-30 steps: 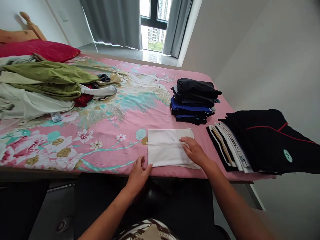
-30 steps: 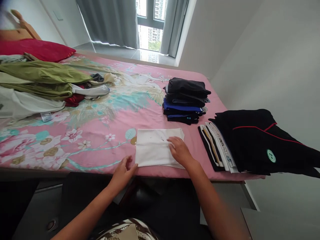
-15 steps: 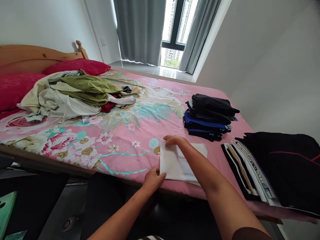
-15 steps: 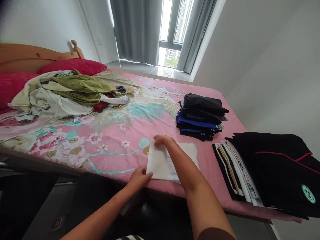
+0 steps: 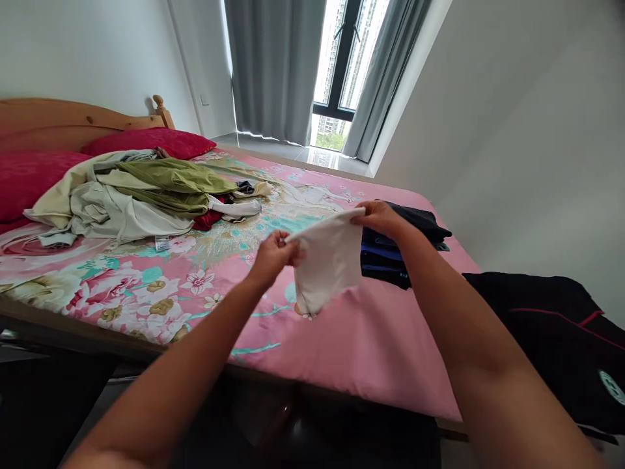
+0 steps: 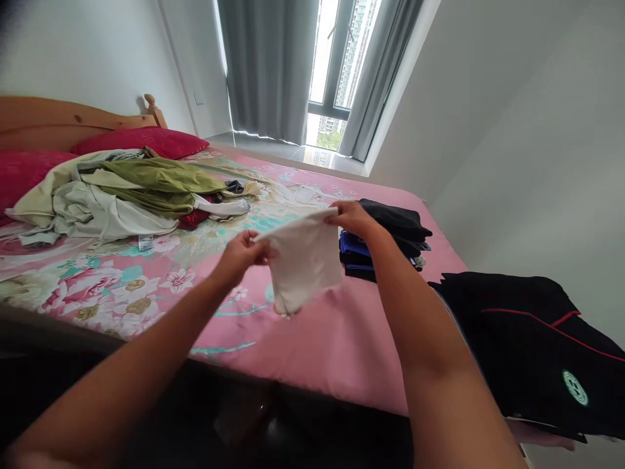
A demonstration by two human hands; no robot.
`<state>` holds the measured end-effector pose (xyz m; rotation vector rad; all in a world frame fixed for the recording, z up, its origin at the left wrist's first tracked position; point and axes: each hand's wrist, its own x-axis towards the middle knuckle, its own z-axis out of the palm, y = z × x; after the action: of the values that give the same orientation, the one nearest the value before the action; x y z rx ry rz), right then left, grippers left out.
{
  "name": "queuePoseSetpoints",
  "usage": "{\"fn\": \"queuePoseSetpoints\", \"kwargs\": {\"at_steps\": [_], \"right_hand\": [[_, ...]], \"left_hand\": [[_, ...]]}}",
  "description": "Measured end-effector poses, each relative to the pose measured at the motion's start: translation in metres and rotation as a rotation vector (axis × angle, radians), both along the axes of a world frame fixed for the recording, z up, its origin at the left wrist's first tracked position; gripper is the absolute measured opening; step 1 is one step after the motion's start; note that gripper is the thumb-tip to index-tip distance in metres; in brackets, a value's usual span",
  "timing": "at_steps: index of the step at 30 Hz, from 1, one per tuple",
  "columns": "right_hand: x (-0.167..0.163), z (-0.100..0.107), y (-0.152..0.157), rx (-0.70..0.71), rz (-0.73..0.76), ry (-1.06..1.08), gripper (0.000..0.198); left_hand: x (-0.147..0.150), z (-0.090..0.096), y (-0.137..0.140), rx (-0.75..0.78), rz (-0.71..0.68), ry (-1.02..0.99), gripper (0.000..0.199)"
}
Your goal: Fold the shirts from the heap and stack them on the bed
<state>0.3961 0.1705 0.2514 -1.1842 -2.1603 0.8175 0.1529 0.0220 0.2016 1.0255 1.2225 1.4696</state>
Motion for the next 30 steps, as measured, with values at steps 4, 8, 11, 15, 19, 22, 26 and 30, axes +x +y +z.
{"fn": "queuePoseSetpoints", "kwargs": {"at_steps": [4,8,11,15,19,22,26,30], "right_hand": [[0.008,0.024,-0.008,0.273,-0.074,0.098,0.027],[0.002,-0.052,-0.031,0.462,-0.003,0.123,0.020],[-0.003,-0.150,-0.065,0.396,-0.112,0.040,0.020],[-0.003,-0.252,-0.120,0.343,-0.217,-0.054,0.031],[0.000,-0.274,-0.164,0.430,-0.263,-0.022,0.033],[0.005,-0.268,-0.199,0.466,-0.234,-0.017,0.033],[0.017,-0.266,-0.254,0.471,-0.169,-0.029,0.037],[0.023,-0.255,-0.283,0.391,-0.193,0.001,0.036]], "left_hand": [[-0.031,0.037,0.033,0.197,0.006,0.174,0.029],[-0.048,-0.029,0.024,0.168,0.070,0.438,0.025],[-0.053,-0.107,-0.002,0.022,0.075,0.694,0.014],[-0.052,-0.176,-0.038,0.001,0.068,0.767,0.021],[-0.056,-0.195,-0.064,0.154,0.048,0.867,0.021],[-0.063,-0.198,-0.092,0.320,-0.013,1.008,0.018],[-0.069,-0.196,-0.149,0.372,-0.134,1.119,0.018],[-0.069,-0.185,-0.185,0.316,-0.179,1.083,0.020]]}}
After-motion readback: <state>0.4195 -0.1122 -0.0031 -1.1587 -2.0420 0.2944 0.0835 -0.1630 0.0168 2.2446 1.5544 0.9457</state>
